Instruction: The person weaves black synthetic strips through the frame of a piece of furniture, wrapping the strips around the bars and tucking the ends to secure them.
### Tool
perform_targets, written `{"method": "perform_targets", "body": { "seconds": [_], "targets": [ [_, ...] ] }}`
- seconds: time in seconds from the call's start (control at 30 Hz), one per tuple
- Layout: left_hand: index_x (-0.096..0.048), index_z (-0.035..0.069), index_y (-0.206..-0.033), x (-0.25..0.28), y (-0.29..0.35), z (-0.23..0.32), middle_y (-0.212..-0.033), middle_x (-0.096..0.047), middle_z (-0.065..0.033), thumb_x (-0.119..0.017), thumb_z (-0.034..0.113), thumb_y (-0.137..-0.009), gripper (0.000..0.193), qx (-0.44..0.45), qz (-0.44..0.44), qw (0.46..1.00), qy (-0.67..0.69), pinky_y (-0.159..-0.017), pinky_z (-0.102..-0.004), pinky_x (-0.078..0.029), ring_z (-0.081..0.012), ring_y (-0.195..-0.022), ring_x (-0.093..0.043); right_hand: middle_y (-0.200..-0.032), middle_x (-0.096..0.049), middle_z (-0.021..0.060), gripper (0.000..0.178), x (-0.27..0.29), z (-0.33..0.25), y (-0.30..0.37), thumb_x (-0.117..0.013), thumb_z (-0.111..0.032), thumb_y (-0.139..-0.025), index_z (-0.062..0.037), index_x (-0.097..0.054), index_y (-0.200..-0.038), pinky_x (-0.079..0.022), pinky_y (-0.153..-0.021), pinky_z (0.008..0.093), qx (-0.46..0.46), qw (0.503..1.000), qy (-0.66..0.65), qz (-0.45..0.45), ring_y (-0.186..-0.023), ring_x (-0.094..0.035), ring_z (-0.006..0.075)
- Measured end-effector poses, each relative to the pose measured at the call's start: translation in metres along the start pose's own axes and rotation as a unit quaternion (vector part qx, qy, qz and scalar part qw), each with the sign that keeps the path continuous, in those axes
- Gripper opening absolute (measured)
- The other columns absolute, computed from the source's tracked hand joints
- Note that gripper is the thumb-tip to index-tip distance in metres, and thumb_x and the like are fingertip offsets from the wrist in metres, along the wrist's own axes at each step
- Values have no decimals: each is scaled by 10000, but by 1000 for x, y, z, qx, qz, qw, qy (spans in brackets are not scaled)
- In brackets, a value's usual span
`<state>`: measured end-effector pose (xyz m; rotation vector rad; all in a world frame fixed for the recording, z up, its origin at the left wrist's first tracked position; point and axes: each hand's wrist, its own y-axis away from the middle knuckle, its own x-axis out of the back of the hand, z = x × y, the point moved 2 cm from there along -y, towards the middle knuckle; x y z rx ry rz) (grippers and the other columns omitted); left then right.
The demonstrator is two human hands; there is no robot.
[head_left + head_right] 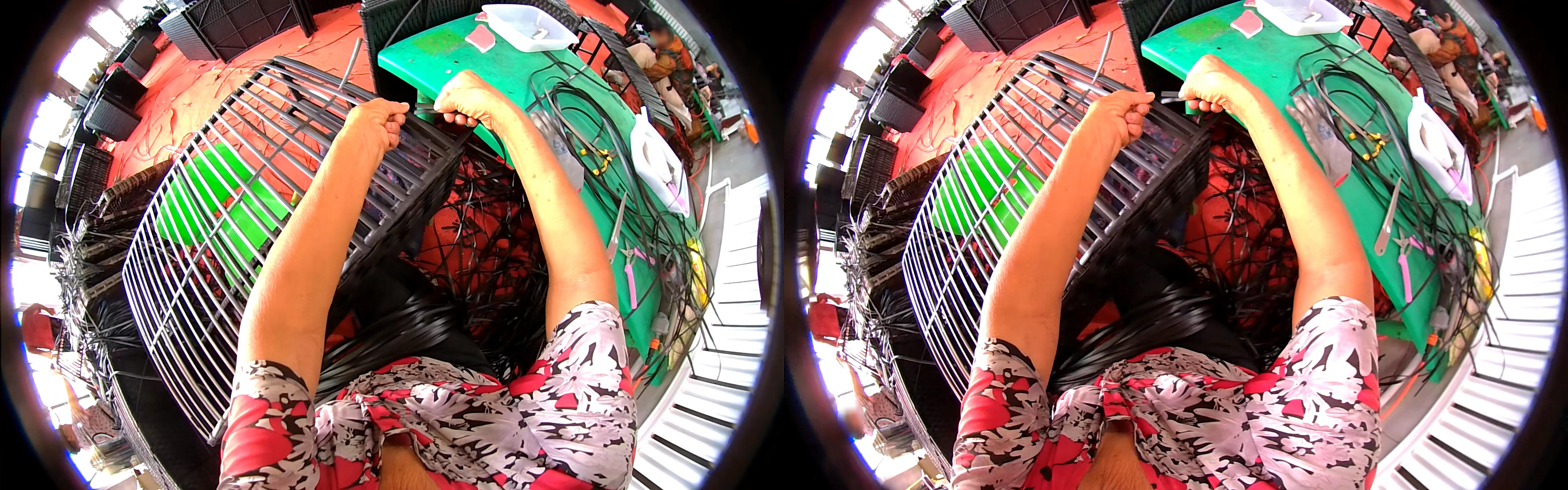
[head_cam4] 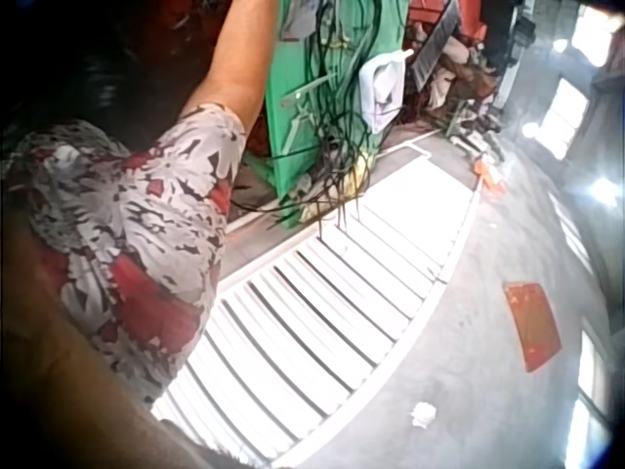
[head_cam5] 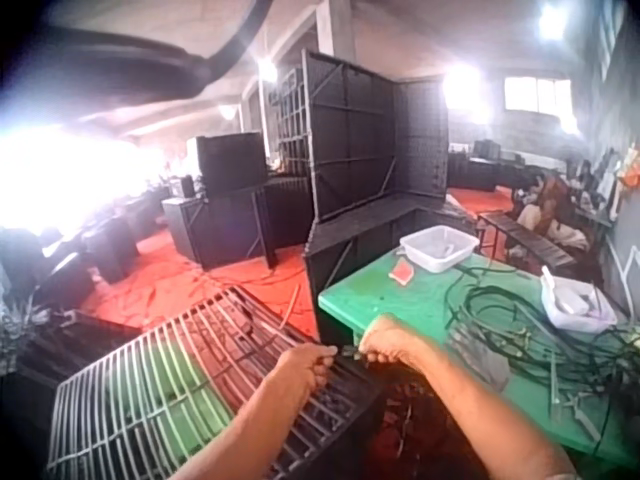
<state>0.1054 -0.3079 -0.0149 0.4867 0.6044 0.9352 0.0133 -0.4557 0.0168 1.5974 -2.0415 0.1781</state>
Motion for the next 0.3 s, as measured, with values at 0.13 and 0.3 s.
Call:
{"method": "perform_targets", "body": {
  "seconds": [0.13, 0.3],
  "targets": [
    [-453, 81, -710, 2, 2, -2, -539, -476, -6, -669, 74, -788, 230, -2, -9, 1000, 12, -335, -191, -221, -52, -355, -313, -583, -554, 14, 118, 2, 5, -2, -606, -138, -755, -23, -617, -728, -340, -375, 216, -9, 999, -43, -3, -422, -443, 70],
    [-450, 80, -716, 5, 2, -1, -539, -476, -12, -665, 86, -796, 229, -2, -36, 999, 13, -338, -200, -238, -56, -362, -319, -562, -560, 28, 159, -6, 2, -5, -612, -169, -736, -18, -613, -687, -358, -378, 242, -17, 999, 22, -43, -418, -453, 89]
  ]
}}
